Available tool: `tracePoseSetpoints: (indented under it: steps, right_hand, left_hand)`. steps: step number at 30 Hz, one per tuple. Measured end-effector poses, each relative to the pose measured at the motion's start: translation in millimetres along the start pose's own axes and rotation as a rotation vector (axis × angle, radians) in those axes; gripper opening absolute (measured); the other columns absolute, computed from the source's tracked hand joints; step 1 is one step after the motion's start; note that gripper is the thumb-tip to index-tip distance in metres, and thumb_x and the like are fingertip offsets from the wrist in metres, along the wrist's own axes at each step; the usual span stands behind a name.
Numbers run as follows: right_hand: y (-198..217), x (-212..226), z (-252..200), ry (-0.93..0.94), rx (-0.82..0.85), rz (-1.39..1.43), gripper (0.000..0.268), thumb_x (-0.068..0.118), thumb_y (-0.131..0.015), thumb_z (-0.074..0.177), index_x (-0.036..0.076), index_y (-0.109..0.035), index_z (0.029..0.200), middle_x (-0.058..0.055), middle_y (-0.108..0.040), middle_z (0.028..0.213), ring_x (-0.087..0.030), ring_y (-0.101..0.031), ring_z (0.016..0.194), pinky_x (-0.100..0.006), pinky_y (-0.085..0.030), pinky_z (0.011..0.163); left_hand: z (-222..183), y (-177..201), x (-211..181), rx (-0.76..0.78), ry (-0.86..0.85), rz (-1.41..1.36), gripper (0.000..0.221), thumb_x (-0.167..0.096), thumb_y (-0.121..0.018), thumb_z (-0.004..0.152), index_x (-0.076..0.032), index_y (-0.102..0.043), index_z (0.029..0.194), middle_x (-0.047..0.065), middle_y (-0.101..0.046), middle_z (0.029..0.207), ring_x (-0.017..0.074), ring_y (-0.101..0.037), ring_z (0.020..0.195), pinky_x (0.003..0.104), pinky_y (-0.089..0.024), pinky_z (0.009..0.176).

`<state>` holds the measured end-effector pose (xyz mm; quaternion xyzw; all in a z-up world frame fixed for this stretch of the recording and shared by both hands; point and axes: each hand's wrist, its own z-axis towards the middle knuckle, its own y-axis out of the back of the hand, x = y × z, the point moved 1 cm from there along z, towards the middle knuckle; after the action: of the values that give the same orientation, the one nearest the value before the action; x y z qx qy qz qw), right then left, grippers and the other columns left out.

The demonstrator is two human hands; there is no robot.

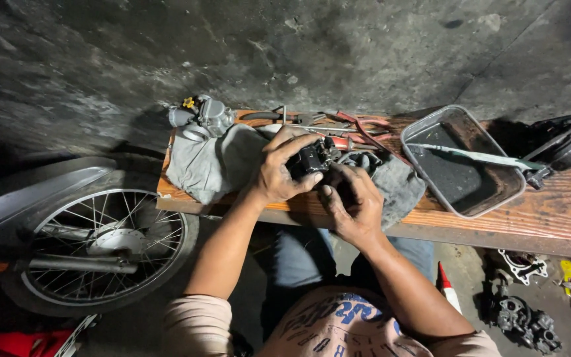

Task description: The person cleans and reassembles motorcycle engine components by hand using a cloth and small metal parts.

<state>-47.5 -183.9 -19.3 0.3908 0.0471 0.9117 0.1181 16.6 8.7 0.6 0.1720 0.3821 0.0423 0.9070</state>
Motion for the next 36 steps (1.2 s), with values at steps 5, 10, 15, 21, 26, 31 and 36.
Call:
tracePoseSetpoints:
  steps: [5, 10, 15, 21, 26, 31, 36]
  right_hand:
    - [1.1, 0.3, -0.6, -0.006, 0.010, 0.005, 0.037, 0.016, -0.076, 0.092, -0.004, -0.071, 0.123, -0.016, -0.066, 0.094, -0.037, -0.072, 0.086, -0.044, -0.056, 0.078]
    - [-0.4, 0.3, 0.4, 0.028, -0.001, -0.009, 0.036, 0.017, -0.077, 0.092, -0.004, -0.070, 0.121, -0.017, -0.066, 0.094, -0.037, -0.072, 0.083, -0.042, -0.056, 0.074]
    - [-0.6, -1.7, -3.4, 0.044, -0.006, -0.061, 0.035, 0.017, -0.075, 0.092, -0.002, -0.071, 0.121, -0.017, -0.067, 0.098, -0.038, -0.072, 0.084, -0.043, -0.056, 0.073]
    - [1.6, -9.0, -3.0, -0.061, 0.004, 0.058, 0.017, 0.008, -0.072, 0.095, -0.003, -0.073, 0.107, -0.019, -0.069, 0.089, -0.038, -0.070, 0.075, -0.044, -0.054, 0.068]
    - [2.2, -22.9, -5.9, -0.163, -0.024, 0.153, 0.006, 0.006, -0.074, 0.095, 0.000, -0.076, 0.096, -0.014, -0.068, 0.079, -0.022, -0.066, 0.068, -0.036, -0.051, 0.063]
    - [2.0, -20.7, -5.0, -0.211, -0.043, 0.162, 0.003, 0.004, -0.076, 0.092, 0.002, -0.077, 0.091, -0.013, -0.068, 0.074, -0.018, -0.062, 0.063, -0.033, -0.049, 0.059]
    - [1.9, -25.1, -7.6, -0.181, -0.073, 0.126, 0.008, 0.004, -0.077, 0.092, 0.003, -0.077, 0.084, -0.012, -0.068, 0.070, -0.017, -0.061, 0.060, -0.032, -0.048, 0.056]
  left_hand:
    - [-1.1, -2.6, -6.8, -0.025, -0.009, 0.015, 0.059, -0.038, -0.086, 0.076, -0.005, -0.071, 0.123, 0.013, -0.064, 0.114, 0.0302, -0.069, 0.105, 0.041, -0.056, 0.093]
    - [-2.0, -3.5, -7.9, -0.026, -0.007, 0.023, 0.060, -0.038, -0.086, 0.076, -0.005, -0.071, 0.124, 0.013, -0.064, 0.113, 0.0307, -0.069, 0.104, 0.041, -0.055, 0.093]
    - [-4.1, -5.0, -6.9, -0.023, -0.019, 0.046, 0.060, -0.037, -0.086, 0.075, -0.005, -0.071, 0.123, 0.013, -0.063, 0.113, 0.0312, -0.069, 0.104, 0.042, -0.056, 0.093]
    - [-1.8, -3.2, -9.1, 0.012, -0.045, 0.038, 0.060, -0.038, -0.086, 0.076, -0.003, -0.070, 0.123, 0.015, -0.063, 0.113, 0.0334, -0.069, 0.103, 0.043, -0.055, 0.093]
    - [-3.2, -2.6, -7.4, 0.049, -0.074, 0.014, 0.061, -0.039, -0.086, 0.077, -0.004, -0.070, 0.123, 0.016, -0.064, 0.112, 0.0351, -0.069, 0.103, 0.046, -0.055, 0.092]
    - [-2.7, -5.7, -5.2, 0.055, -0.086, -0.002, 0.062, -0.041, -0.086, 0.077, -0.004, -0.070, 0.123, 0.017, -0.064, 0.113, 0.0355, -0.069, 0.104, 0.046, -0.055, 0.092]
    - [-4.7, -8.9, -2.7, 0.052, -0.112, -0.006, 0.059, -0.039, -0.086, 0.077, -0.004, -0.070, 0.122, 0.015, -0.064, 0.111, 0.0338, -0.069, 0.100, 0.044, -0.055, 0.090]
